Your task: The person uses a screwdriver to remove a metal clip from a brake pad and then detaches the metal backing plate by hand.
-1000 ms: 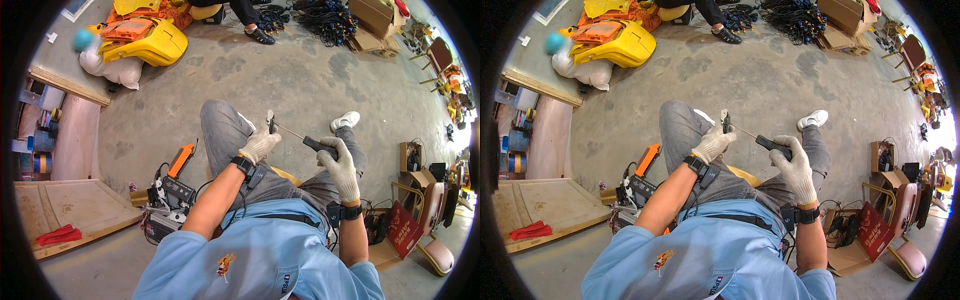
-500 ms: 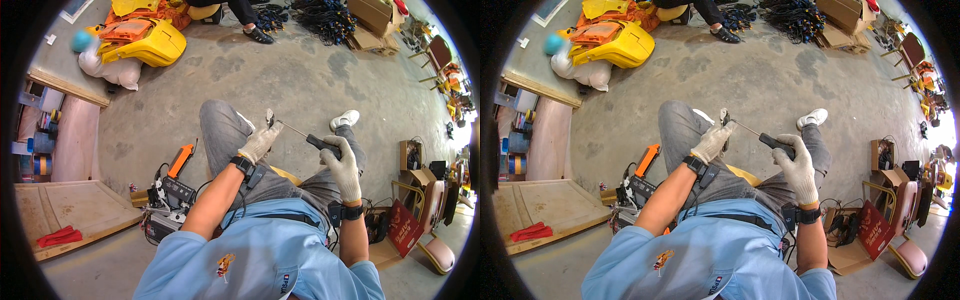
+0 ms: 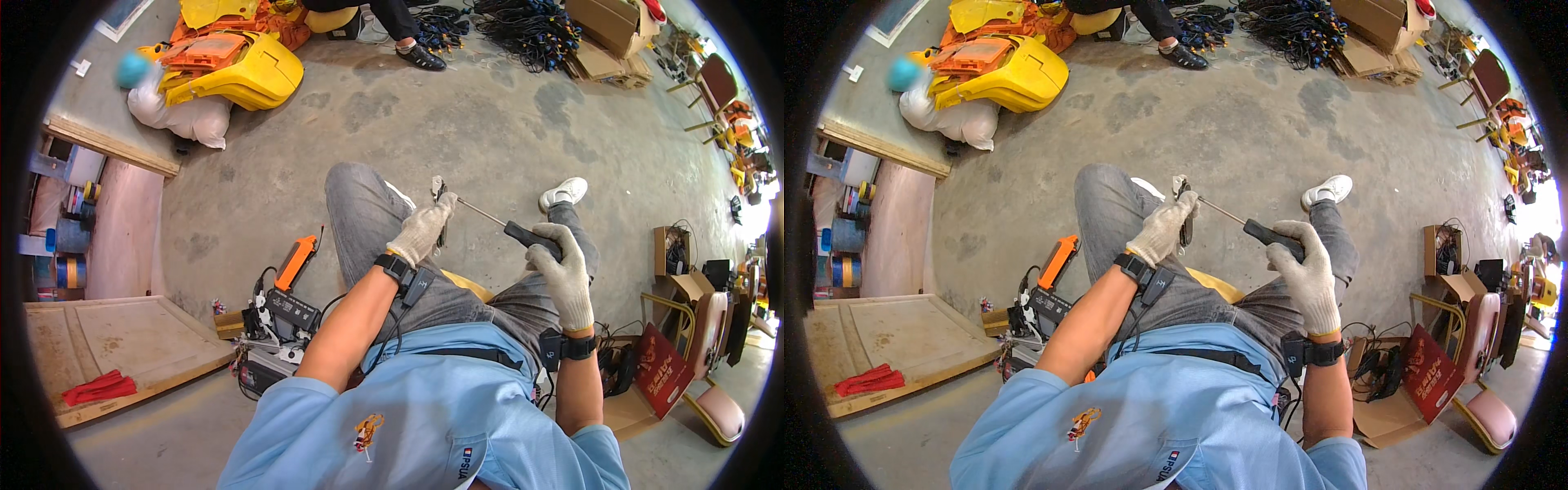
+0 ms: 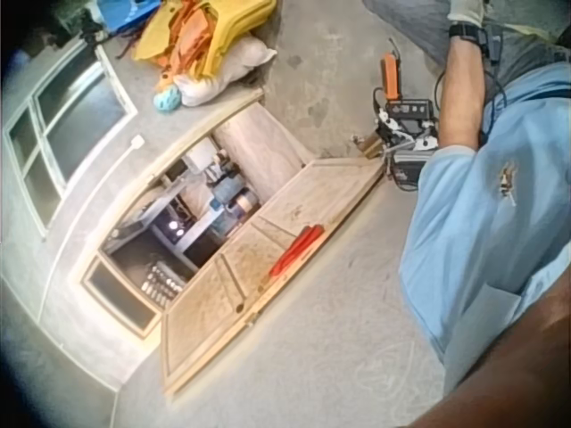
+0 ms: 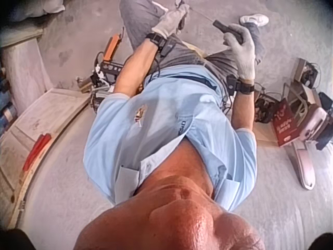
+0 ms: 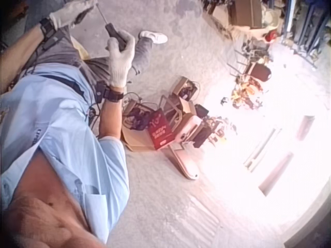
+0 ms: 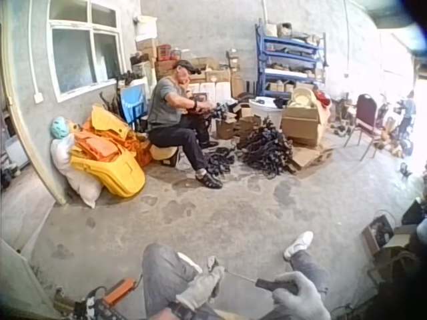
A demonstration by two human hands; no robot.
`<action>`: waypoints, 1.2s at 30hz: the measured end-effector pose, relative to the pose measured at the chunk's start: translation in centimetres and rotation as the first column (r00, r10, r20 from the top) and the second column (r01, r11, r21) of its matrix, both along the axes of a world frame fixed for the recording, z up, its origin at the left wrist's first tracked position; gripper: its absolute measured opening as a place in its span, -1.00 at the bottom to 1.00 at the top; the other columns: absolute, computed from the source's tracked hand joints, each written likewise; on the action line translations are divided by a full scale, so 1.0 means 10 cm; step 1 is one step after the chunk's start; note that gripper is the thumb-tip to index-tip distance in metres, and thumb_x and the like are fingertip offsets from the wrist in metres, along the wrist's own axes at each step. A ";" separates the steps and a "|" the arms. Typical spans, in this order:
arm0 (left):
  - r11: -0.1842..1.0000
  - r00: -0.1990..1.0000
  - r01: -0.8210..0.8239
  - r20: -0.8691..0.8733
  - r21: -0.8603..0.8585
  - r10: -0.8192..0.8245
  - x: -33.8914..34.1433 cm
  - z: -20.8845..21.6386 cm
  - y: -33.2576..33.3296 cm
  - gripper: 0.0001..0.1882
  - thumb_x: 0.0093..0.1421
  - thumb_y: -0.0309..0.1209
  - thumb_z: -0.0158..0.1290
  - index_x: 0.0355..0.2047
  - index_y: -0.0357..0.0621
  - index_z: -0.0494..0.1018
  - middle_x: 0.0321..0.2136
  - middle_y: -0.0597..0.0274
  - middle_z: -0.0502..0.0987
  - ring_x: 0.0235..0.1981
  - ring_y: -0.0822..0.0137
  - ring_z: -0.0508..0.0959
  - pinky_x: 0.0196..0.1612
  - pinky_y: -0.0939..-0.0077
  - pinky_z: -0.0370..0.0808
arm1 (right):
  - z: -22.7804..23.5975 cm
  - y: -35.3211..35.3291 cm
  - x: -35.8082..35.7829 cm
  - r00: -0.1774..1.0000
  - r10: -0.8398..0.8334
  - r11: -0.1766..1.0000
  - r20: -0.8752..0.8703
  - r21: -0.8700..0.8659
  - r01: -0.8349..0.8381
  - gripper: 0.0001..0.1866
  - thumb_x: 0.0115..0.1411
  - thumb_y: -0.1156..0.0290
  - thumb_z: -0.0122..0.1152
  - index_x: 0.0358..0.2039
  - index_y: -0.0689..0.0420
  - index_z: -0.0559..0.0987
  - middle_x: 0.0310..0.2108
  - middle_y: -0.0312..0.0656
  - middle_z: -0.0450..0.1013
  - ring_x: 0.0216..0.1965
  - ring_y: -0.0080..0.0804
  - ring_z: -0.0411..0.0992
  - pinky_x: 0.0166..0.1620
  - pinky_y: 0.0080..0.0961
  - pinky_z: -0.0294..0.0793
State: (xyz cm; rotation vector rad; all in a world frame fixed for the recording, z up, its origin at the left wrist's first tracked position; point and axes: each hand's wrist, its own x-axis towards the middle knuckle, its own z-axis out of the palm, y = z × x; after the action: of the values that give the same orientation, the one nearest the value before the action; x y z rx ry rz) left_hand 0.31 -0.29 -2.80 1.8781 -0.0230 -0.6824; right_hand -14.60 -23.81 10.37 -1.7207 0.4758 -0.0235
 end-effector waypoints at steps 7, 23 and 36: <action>0.935 0.970 -0.161 -0.228 -0.316 0.090 -0.01 -0.03 0.00 -0.59 0.49 0.03 0.15 -0.04 -0.04 0.66 -0.18 0.28 0.62 -0.14 0.46 0.55 -0.02 0.52 0.47 | 0.00 -0.05 -0.04 1.000 -0.006 1.000 -0.003 0.005 0.006 -0.62 0.29 0.51 0.29 0.11 0.31 0.58 -0.18 -0.20 0.58 -0.26 -0.53 0.59 -0.13 -0.52 0.64; 0.573 0.928 -0.270 -0.369 -0.774 -0.061 -0.05 0.24 0.03 -0.35 0.38 -0.53 0.19 0.42 -0.28 0.23 -0.16 0.03 0.64 -0.17 0.18 0.72 0.00 0.21 0.74 | -0.08 -0.20 -0.11 0.999 -0.050 0.958 -0.004 0.283 0.049 -0.67 0.36 0.49 0.23 0.10 0.32 0.57 -0.21 -0.17 0.57 -0.26 -0.49 0.56 -0.15 -0.52 0.59; 0.577 0.918 -0.310 -0.396 -0.756 -0.026 -0.06 0.28 0.01 -0.40 0.42 -0.47 0.23 0.38 -0.28 0.27 -0.21 0.08 0.67 -0.22 0.22 0.73 -0.07 0.27 0.74 | -0.09 -0.25 -0.14 0.999 -0.033 0.957 -0.013 0.288 0.035 -0.67 0.34 0.48 0.25 0.08 0.33 0.57 -0.26 -0.17 0.57 -0.29 -0.49 0.55 -0.16 -0.54 0.58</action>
State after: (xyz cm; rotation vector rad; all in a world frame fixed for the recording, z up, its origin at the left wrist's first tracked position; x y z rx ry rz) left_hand -0.32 -0.19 0.00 0.8184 0.0555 -0.7313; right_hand -16.00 -26.32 9.45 -1.4264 0.4892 0.0272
